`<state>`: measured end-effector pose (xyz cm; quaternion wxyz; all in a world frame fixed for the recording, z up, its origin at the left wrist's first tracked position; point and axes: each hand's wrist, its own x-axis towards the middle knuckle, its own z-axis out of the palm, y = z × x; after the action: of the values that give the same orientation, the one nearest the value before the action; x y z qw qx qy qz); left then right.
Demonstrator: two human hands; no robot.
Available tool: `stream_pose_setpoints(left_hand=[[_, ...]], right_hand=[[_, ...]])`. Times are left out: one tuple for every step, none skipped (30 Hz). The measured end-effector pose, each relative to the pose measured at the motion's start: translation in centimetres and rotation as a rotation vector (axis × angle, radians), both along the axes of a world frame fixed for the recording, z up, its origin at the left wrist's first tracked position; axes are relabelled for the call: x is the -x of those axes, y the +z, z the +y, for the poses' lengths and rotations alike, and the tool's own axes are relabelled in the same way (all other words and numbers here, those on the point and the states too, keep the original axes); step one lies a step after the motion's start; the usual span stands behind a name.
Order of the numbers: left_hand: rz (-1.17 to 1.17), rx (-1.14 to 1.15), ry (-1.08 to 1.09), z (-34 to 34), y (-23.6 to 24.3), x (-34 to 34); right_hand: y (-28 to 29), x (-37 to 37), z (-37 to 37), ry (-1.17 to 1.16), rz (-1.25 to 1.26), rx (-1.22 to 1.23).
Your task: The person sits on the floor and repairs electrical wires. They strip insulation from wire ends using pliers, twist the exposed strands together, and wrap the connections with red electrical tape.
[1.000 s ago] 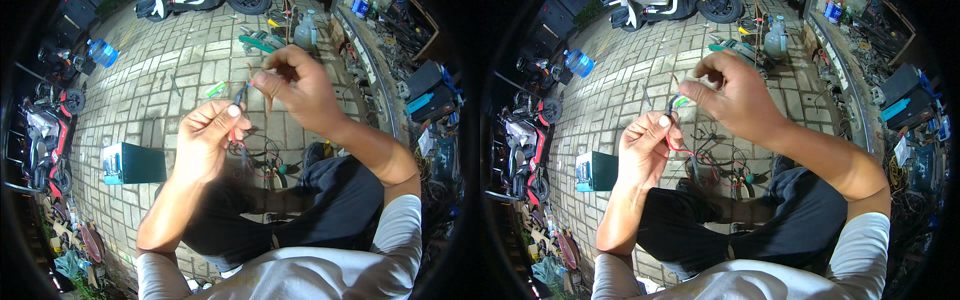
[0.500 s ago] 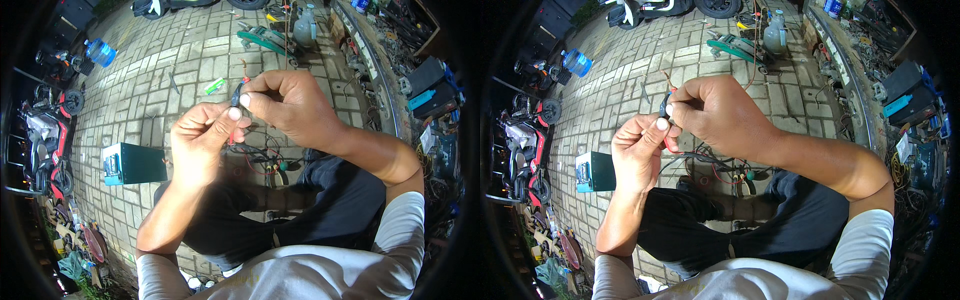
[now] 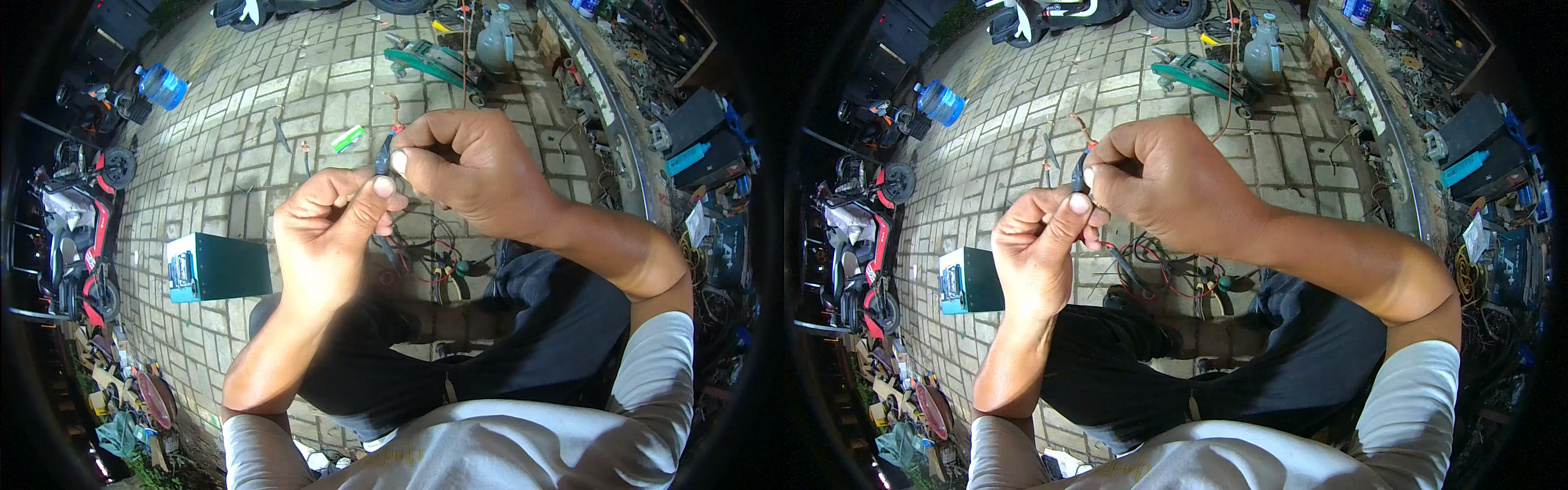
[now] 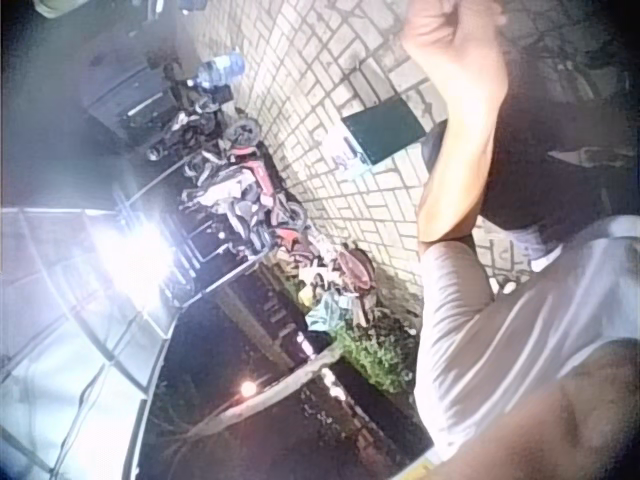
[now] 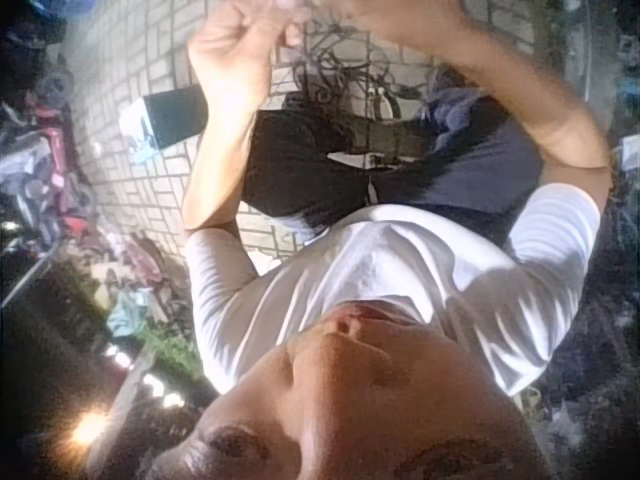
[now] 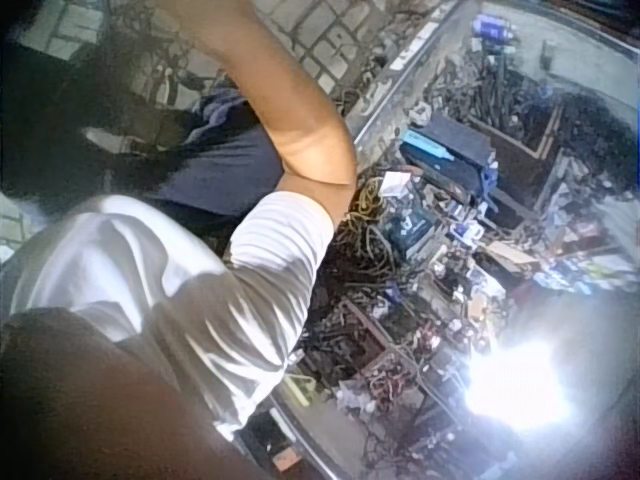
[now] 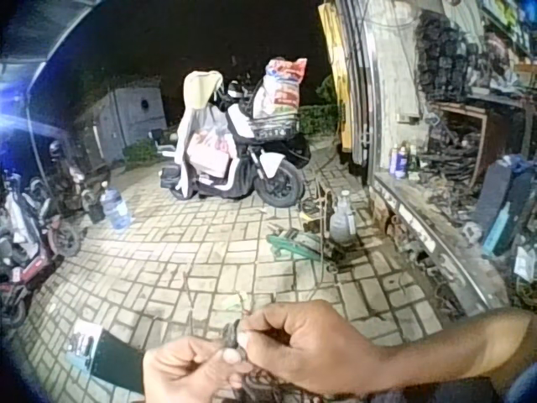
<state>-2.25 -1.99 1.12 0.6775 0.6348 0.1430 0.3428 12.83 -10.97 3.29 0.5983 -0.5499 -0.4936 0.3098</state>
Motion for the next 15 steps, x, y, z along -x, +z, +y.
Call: stream_pose_setpoints(left_hand=[[-0.005,0.013,-0.001,0.1,0.0,0.0],[-0.009,0.027,-0.001,0.1,0.0,0.1],[-0.013,0.004,0.002,0.1,-0.1,0.1],[0.018,-0.017,0.022,-0.1,0.0,0.1],[0.048,-0.038,0.041,-0.3,0.2,0.2],[0.079,-0.059,0.06,-0.5,0.3,0.2],[0.059,-0.091,0.051,-0.4,0.2,0.3],[0.049,-0.081,0.044,-0.4,0.3,0.3],[0.039,-0.071,0.036,-0.4,0.3,0.2],[0.031,-0.061,0.034,-0.4,0.4,0.3],[0.053,-0.073,0.038,-0.5,0.7,0.4],[0.044,-0.051,0.03,-0.5,0.6,0.4],[0.032,-0.028,0.013,-0.5,0.6,0.3],[0.02,-0.006,-0.004,-0.4,0.6,0.2],[0.014,0.019,-0.019,-0.4,0.6,0.2]], right_hand=[[0.5,-0.1,-0.1,0.023,0.025,0.025],[0.8,-0.1,-0.2,0.046,0.05,0.051],[0.9,-0.2,-0.2,0.043,0.033,0.066],[0.9,-0.2,-0.3,0.038,0.016,0.082],[0.9,-0.3,-0.3,0.032,0.0,0.098],[0.6,-0.2,-0.3,0.02,-0.009,0.07],[0.1,-0.1,-0.1,0.008,-0.018,0.041],[-0.1,-0.1,0.0,-0.004,-0.026,0.012],[-0.1,0.1,-0.1,-0.013,-0.022,-0.007],[-0.1,0.4,0.0,-0.015,-0.017,-0.026],[0.0,0.5,0.1,-0.017,-0.011,-0.046],[0.1,0.6,0.1,0.004,0.0,-0.036],[0.5,0.5,0.0,0.017,0.007,-0.025],[0.7,0.4,-0.2,0.031,0.014,-0.015],[0.6,0.3,-0.2,0.035,-0.005,-0.017]])
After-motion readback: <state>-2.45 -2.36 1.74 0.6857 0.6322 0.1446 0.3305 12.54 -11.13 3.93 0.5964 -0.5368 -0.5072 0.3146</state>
